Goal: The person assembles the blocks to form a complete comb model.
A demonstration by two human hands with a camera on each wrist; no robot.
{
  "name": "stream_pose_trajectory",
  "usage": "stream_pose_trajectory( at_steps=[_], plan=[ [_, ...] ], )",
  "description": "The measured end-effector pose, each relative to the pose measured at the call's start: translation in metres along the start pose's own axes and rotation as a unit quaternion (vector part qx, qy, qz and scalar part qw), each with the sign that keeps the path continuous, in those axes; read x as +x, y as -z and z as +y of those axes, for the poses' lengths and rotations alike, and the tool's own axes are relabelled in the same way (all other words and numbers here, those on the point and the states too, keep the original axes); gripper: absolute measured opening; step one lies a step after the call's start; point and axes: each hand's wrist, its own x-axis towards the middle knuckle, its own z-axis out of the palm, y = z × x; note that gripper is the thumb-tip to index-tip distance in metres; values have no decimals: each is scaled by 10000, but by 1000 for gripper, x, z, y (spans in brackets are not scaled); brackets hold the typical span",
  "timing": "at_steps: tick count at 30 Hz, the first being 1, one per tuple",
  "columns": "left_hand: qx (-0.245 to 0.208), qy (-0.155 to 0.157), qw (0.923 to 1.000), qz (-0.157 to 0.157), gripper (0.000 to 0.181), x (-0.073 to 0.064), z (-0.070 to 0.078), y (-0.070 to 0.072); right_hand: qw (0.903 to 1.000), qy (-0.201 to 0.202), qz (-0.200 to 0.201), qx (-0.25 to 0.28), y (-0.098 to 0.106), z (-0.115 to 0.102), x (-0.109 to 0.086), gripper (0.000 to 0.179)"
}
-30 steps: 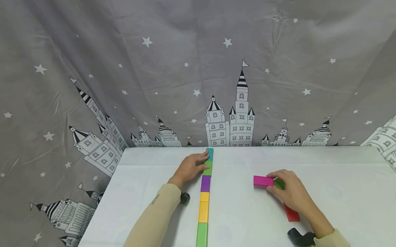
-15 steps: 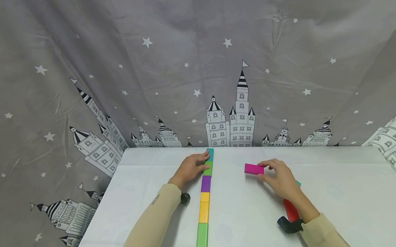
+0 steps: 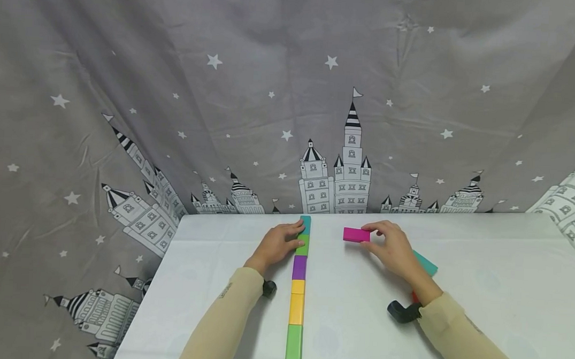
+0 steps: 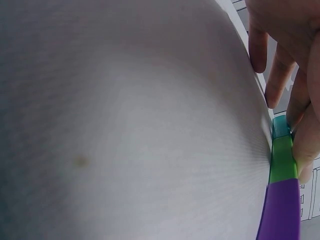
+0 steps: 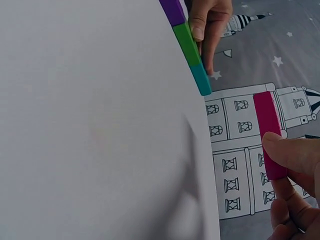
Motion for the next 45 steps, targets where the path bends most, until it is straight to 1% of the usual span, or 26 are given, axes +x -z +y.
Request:
stream_pose_trajectory(
  at_steps=[5,13,20,28,35,42,45],
  plan=[
    [-31,-47,10000,15,52,0,0,0,9999,101,14,37,-8,-3,11,32],
    [-25,-51,10000,-2,52,0,1,-1,10000,-41,-36,52,-26,-2,26,33],
    [-66,-103,9999,10,52,0,2,-1,9999,-108,-14,87,-36,-2,35,34],
    [-57,-22,10000,20,52,-1,2,-1,9995,-246,-155,143,-50,-1,47,35],
    [-26,6,10000,6,52,-1,1,-1,9985,-445,-270,142,-61,-5,57,36],
    [-1,9,10000,13,52,0,1,0,9955,-840,-370,226,-70,-9,66,38],
    [25,30,10000,-8,52,0,1,1,9946,-920,-400,256,-74,-9,69,39]
  ],
)
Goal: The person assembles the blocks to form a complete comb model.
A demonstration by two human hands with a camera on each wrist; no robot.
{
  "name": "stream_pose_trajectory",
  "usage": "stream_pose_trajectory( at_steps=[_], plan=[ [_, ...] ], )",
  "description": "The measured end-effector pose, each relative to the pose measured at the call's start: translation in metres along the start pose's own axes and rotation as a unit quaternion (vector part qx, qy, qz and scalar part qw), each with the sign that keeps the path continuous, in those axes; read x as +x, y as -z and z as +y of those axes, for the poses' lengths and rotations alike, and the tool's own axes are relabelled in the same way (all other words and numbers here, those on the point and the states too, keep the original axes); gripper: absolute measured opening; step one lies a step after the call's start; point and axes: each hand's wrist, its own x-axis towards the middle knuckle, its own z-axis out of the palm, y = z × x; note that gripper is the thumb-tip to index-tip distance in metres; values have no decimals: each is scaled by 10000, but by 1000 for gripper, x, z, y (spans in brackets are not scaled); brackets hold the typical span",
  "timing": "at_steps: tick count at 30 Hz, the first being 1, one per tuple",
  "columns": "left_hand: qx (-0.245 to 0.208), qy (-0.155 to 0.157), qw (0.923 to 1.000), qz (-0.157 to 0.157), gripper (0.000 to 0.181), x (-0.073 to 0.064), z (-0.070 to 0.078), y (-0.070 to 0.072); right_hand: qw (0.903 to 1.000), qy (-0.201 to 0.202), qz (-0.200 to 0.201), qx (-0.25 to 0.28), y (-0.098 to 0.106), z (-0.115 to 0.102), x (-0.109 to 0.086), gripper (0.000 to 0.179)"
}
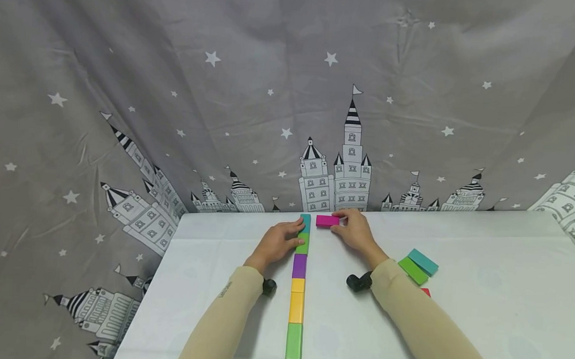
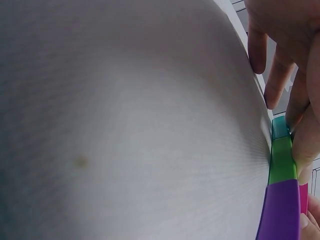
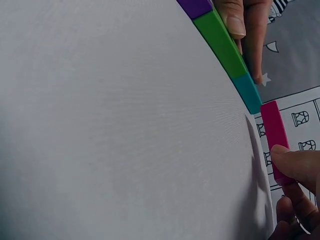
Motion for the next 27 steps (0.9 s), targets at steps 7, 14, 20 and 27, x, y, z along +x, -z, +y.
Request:
stream_pose_trajectory(
  at_steps=[7,14,20,27],
  plan=[
    [32,-87,10000,2,53,1,-2,0,10000,52,4,-39,-7,-2,8,37],
    [73,-95,9999,-17,52,1,-1,0,9998,72,-41,-178,-9,-6,14,36],
    [69,-99,9999,-6,52,2,-1,0,9998,95,-64,-189,-11,-6,17,36],
    [57,-75,10000,-17,53,2,-1,0,9996,16,-114,-264,-13,-6,19,35]
  ],
)
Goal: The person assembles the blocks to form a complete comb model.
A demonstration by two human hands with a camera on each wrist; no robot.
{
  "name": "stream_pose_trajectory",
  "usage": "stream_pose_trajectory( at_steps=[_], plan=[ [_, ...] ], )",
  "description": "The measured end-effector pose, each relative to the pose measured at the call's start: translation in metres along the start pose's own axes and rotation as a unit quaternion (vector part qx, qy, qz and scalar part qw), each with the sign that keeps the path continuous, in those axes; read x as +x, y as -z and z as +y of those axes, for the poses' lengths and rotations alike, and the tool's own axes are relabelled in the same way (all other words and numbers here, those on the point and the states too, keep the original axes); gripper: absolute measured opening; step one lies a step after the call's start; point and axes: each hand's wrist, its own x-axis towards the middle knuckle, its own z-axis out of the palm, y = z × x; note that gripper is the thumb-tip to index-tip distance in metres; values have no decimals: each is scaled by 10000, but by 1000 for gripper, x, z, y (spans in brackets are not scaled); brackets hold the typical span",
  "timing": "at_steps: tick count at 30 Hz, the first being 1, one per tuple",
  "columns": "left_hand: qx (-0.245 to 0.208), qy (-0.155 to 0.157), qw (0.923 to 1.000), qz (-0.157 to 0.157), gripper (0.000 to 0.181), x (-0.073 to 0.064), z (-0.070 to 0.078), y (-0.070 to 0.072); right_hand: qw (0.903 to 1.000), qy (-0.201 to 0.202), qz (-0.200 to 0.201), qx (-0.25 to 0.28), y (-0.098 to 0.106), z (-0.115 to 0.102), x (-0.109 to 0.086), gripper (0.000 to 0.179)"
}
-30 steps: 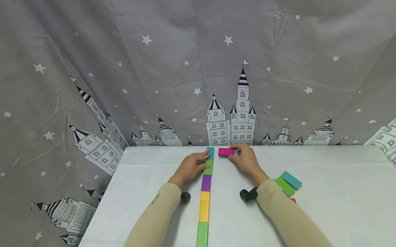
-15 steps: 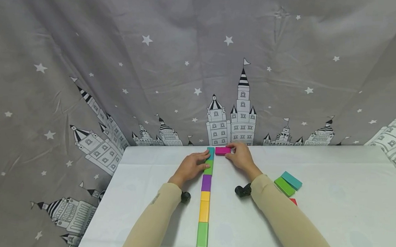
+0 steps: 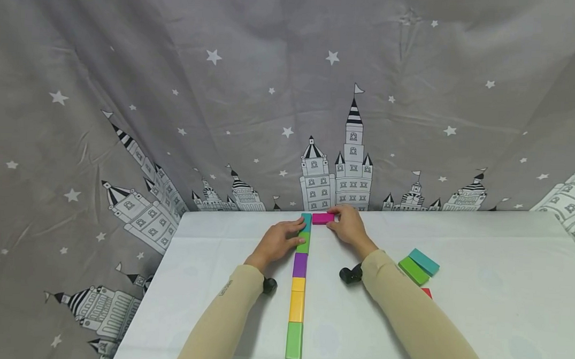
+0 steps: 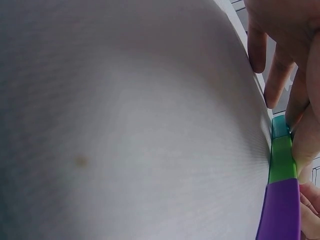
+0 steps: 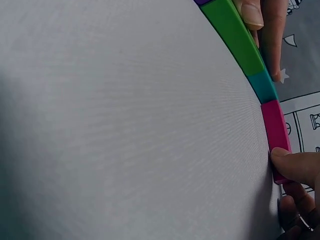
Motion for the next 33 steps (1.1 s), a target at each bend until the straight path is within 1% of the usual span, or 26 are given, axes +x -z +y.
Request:
stream_pose_trajectory(
  at_steps=[8,13,17,25,33],
  plan=[
    [11,-7,10000,11,53,0,-2,-1,10000,-51,-62,52,1,-1,0,36],
    [-31,-81,10000,42,53,1,-1,-1,10000,-22,-41,84,1,-2,-1,36],
    [-54,-79,9999,44,52,1,-1,-1,10000,2,-26,90,0,-1,-1,37],
    [-41,-61,10000,50,52,0,1,-1,9998,-29,-17,204,2,2,-3,46],
    [23,-18,10000,19,52,-1,1,0,9977,-9,61,677,14,2,-8,48]
  ],
)
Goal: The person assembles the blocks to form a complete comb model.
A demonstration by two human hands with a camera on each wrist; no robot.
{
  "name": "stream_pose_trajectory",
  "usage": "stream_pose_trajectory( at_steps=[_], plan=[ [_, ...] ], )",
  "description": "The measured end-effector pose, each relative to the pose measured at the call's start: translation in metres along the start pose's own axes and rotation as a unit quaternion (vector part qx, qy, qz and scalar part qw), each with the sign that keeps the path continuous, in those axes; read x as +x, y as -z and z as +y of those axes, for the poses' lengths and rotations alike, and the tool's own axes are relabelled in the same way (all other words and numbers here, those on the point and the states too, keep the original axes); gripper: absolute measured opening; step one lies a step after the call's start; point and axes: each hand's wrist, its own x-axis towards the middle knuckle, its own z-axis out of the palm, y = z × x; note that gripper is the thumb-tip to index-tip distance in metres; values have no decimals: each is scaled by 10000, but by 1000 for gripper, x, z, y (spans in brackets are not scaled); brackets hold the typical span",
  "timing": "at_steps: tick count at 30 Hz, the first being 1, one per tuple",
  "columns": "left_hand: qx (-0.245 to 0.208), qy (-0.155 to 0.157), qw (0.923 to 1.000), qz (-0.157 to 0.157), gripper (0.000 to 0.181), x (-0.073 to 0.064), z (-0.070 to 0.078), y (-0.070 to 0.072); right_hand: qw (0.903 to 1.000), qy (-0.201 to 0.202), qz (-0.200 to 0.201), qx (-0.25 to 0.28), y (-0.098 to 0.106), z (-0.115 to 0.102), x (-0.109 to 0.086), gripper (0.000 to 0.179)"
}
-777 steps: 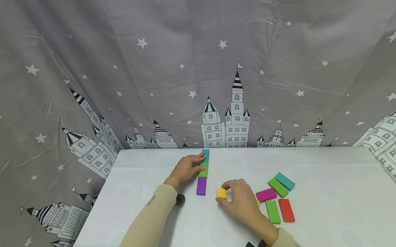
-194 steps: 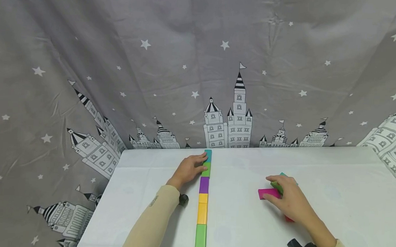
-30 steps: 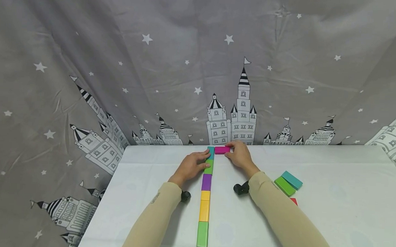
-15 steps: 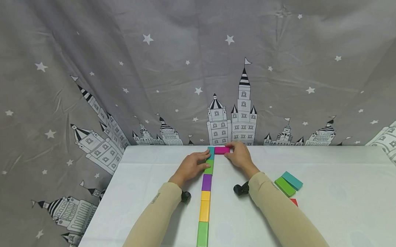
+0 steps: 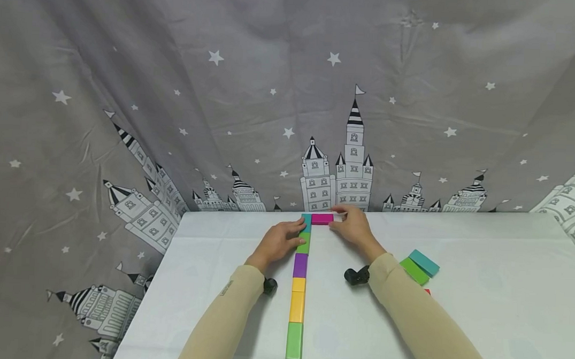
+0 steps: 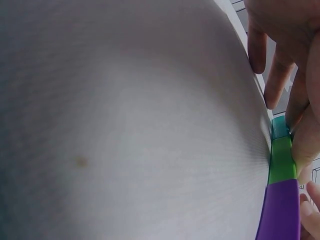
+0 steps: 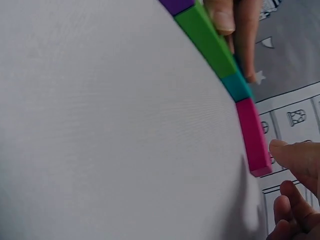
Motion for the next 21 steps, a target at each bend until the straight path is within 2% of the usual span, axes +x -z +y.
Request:
stream_pose_trajectory(
  at_steps=[5,11,21],
  plan=[
    [-21,-22,10000,5,52,0,-1,0,9997,-99,-43,225,16,-7,-6,47],
    [-71,-29,10000,33,52,1,-2,-2,9990,73,85,435,45,-12,-20,48],
    [-89,-23,9999,45,52,0,-1,-2,9993,121,239,274,86,-15,-53,49]
  ],
)
